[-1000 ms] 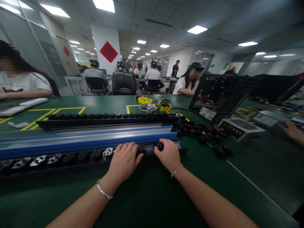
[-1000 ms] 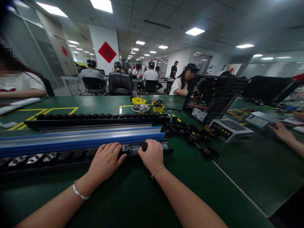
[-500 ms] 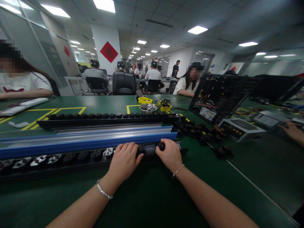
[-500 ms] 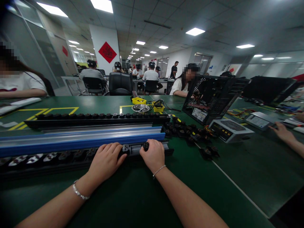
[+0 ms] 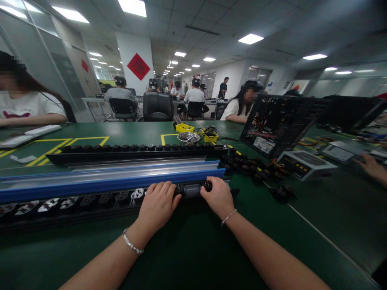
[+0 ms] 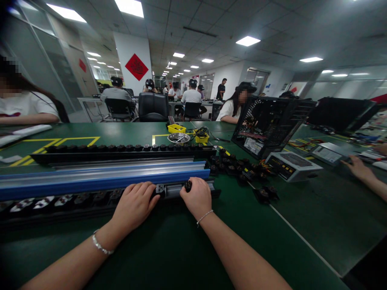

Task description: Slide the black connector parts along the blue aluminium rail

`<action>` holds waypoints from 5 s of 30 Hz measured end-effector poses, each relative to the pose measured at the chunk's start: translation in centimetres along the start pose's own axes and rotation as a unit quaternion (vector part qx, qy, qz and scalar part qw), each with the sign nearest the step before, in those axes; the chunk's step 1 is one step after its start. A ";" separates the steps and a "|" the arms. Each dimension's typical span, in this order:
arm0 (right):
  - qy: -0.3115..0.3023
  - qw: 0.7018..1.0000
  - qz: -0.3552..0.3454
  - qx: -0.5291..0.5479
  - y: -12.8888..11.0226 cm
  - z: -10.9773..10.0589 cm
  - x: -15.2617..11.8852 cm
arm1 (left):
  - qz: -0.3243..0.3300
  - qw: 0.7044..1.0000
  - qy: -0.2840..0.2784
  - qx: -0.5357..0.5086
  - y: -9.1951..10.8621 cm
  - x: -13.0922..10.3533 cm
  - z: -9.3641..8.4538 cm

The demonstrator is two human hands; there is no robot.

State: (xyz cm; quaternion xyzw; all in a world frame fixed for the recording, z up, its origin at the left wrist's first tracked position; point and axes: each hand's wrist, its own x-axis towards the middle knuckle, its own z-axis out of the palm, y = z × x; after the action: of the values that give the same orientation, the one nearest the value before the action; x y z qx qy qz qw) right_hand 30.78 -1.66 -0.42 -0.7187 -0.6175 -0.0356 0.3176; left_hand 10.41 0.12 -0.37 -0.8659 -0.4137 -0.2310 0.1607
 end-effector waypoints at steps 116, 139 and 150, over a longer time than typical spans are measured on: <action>0.015 0.993 0.120 -0.015 4.8 -2.0 0.8 | 0.003 1.000 -0.013 0.001 -0.2 0.0 0.3; -0.017 0.984 0.175 -0.001 5.7 -2.4 1.0 | 0.004 1.000 -0.001 -0.011 -0.2 0.0 0.1; -0.021 0.981 0.190 -0.004 5.7 -2.6 1.1 | 0.003 1.000 -0.008 -0.010 -0.1 -0.1 0.0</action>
State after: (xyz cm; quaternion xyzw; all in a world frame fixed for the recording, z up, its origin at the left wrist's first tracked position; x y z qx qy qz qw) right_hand 37.11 -2.18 -0.20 -0.8250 -0.4759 0.0381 0.3024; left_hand 10.27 0.17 -0.41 -0.8707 -0.4099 -0.2271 0.1496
